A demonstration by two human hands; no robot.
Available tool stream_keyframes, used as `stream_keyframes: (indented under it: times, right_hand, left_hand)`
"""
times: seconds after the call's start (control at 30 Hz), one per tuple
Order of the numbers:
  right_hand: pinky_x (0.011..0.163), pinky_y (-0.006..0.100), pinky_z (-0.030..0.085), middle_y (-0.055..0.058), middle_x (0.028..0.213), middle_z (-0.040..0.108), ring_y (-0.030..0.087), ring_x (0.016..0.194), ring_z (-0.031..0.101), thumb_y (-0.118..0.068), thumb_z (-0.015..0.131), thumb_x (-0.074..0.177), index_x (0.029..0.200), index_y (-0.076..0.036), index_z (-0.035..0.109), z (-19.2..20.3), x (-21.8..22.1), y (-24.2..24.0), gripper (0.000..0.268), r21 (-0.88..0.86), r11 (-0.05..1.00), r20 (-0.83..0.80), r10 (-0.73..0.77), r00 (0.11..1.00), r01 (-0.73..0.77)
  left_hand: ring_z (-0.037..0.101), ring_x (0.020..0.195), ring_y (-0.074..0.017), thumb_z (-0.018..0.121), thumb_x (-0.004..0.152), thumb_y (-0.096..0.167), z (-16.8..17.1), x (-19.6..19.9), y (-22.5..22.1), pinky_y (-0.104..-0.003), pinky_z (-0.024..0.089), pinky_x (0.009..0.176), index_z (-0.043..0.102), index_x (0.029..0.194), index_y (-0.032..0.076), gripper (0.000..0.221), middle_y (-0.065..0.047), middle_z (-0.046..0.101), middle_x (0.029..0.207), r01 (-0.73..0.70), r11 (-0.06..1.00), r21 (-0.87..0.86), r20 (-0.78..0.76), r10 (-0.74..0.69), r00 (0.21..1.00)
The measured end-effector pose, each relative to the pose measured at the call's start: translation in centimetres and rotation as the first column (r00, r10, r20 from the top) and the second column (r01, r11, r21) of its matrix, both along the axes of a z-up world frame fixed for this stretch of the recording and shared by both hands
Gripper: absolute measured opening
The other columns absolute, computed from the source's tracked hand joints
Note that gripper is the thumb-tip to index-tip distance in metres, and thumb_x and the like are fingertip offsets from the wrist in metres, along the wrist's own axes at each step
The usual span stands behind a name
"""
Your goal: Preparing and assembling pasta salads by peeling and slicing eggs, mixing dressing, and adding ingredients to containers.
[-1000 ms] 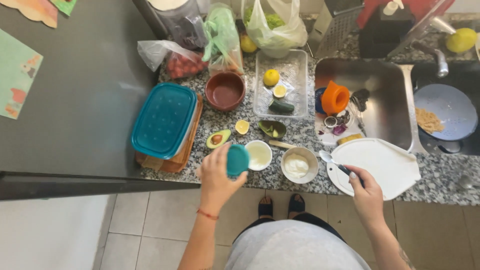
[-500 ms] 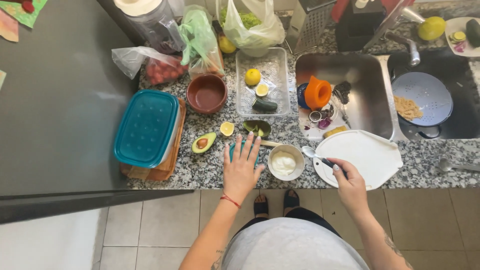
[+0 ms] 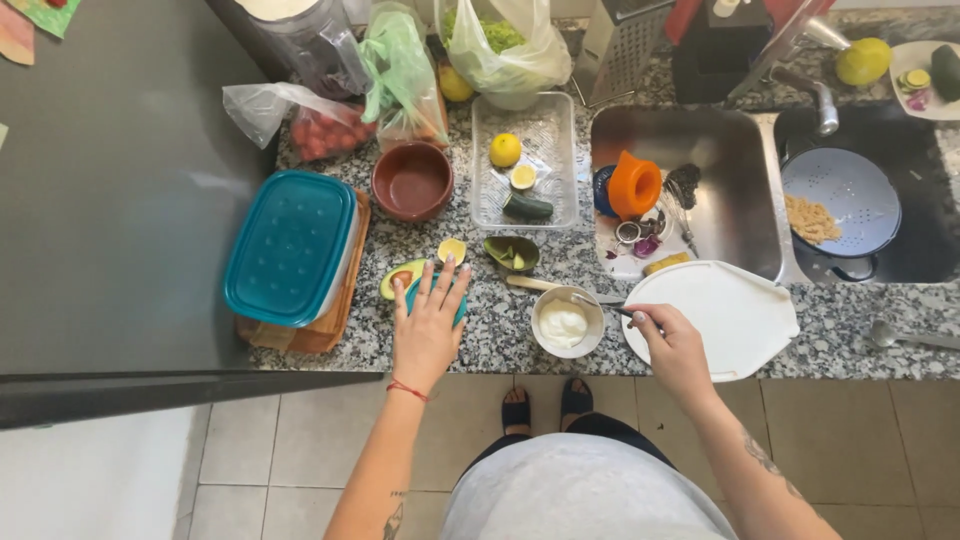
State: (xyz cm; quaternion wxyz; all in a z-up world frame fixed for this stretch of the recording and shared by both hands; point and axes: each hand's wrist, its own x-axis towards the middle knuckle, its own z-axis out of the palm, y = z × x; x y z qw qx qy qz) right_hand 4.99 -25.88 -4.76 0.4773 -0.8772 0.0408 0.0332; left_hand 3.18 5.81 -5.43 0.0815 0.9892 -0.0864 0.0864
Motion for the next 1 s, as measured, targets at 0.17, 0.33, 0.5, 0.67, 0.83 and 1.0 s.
stream_keyframes:
  times: [0.17,0.33,0.5,0.67,0.83,1.0]
  right_hand:
    - [0.082,0.036,0.050,0.007,0.080,0.069,0.025,0.084,0.064,-0.025,0.055,0.095,0.099,-0.015,0.070,-1.8,0.0,-1.2,0.019,-0.253,0.964,0.058,0.102,0.993,-0.084]
    - [0.082,0.036,0.045,0.006,0.099,0.069,0.025,0.095,0.062,-0.021,0.047,0.090,0.097,-0.007,0.067,-1.9,0.7,-1.1,0.025,-0.309,0.938,0.002,0.164,0.986,-0.155]
    - [0.084,0.033,0.044,0.003,0.095,0.070,0.020,0.091,0.062,-0.007,0.060,0.081,0.099,-0.012,0.069,-1.8,0.0,-2.0,0.021,-0.146,0.965,0.158,0.241,0.958,-0.218]
    - [0.079,0.025,0.046,0.000,0.092,0.071,0.012,0.088,0.062,-0.015,0.071,0.077,0.093,-0.011,0.070,-0.9,0.5,-2.0,0.017,0.150,0.986,-0.146,-0.046,0.988,0.068]
    - [0.082,0.025,0.047,0.003,0.089,0.071,0.013,0.088,0.063,-0.012,0.072,0.077,0.089,-0.007,0.070,-0.1,-0.7,-1.0,0.014,0.289,0.938,-0.123,-0.164,0.979,0.193]
    - [0.069,0.025,0.045,0.003,0.089,0.070,0.011,0.075,0.057,-0.014,0.069,0.080,0.089,-0.007,0.069,-0.2,-1.8,-0.5,0.011,0.375,0.878,-0.231,-0.224,0.947,0.299]
  left_hand:
    - [0.025,0.135,-0.0223,0.071,0.074,0.032,1.7,-2.4,-1.7,-0.055,0.019,0.102,0.028,0.145,0.026,0.083,0.002,0.027,0.149,-0.054,0.995,-0.084,0.110,0.063,0.992]
    - [0.055,0.107,-0.0208,0.057,0.089,0.020,0.7,-4.9,-4.7,-0.034,0.041,0.083,0.049,0.127,0.016,0.039,-0.001,0.057,0.120,0.085,0.933,-0.349,0.233,-0.001,0.972]
    - [0.059,0.089,-0.0202,0.057,0.086,0.015,0.2,-7.1,-6.0,-0.035,0.046,0.078,0.057,0.117,0.016,0.031,0.000,0.063,0.095,0.014,0.846,-0.534,0.036,0.006,0.999]
    - [0.062,0.078,-0.0122,0.059,0.085,0.018,2.0,-6.0,-7.0,-0.026,0.051,0.072,0.065,0.102,0.013,0.019,0.001,0.068,0.089,-0.244,0.535,-0.809,-0.272,0.028,0.962]
    - [0.067,0.086,-0.0115,0.058,0.085,0.024,2.4,-5.5,-7.4,-0.025,0.053,0.074,0.068,0.102,0.010,0.024,-0.003,0.072,0.095,-0.402,0.373,-0.836,-0.447,-0.039,0.894]
    - [0.069,0.085,-0.0123,0.058,0.085,0.024,2.0,-4.9,-7.4,-0.025,0.054,0.078,0.068,0.099,0.010,0.022,-0.004,0.073,0.092,-0.417,0.352,-0.838,-0.477,-0.099,0.873]
